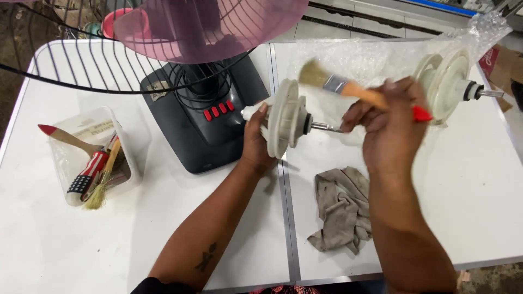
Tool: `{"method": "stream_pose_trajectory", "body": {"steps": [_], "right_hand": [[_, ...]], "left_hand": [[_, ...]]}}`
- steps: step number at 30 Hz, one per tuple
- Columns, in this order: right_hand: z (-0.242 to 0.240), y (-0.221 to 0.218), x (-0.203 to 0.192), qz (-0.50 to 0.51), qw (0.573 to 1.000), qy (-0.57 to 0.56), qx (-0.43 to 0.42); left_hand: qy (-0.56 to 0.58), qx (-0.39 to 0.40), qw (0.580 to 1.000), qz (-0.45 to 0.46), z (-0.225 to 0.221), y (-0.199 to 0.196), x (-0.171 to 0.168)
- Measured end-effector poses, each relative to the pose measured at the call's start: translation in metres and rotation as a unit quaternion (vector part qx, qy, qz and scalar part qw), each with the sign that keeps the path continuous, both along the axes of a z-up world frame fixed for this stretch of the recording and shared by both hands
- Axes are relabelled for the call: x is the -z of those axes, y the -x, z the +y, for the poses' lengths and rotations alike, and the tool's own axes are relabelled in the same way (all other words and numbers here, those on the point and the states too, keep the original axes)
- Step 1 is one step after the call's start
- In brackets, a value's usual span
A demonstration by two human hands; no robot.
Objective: Using a paintbrush to clean dust and debris from a white plastic fan component on a workbench.
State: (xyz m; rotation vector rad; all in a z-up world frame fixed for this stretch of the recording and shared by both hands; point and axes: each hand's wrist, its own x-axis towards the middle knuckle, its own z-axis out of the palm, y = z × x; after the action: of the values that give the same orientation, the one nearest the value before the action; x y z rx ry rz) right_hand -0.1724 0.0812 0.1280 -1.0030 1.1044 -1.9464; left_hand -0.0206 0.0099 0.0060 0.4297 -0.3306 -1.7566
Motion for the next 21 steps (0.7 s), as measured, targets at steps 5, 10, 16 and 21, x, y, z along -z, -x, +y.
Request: {"method": "stream_pose_trajectory", "body": {"steps": [5, 10, 16, 21], "right_hand": [[0.019, 0.001, 0.049, 0.013, 0.995, -0.009, -0.097], [0.031, 0.019, 0.103, 0.016, 0.992, 0.084, -0.098], [0.039, 0.041, 0.138, -0.079, 0.99, 0.076, -0.085], [0.037, 0.068, 0.142, -0.073, 0.995, 0.059, -0.047]], "left_hand": [[-0.023, -0.007, 1.0, -0.001, 0.01, -0.006, -0.029], [-0.014, -0.023, 1.0, 0.012, 0.009, 0.001, -0.018], [0.056, -0.067, 0.992, -0.095, -0.001, 0.009, 0.018], [0.129, -0.061, 0.98, -0.142, 0.016, 0.015, -0.001]]}}
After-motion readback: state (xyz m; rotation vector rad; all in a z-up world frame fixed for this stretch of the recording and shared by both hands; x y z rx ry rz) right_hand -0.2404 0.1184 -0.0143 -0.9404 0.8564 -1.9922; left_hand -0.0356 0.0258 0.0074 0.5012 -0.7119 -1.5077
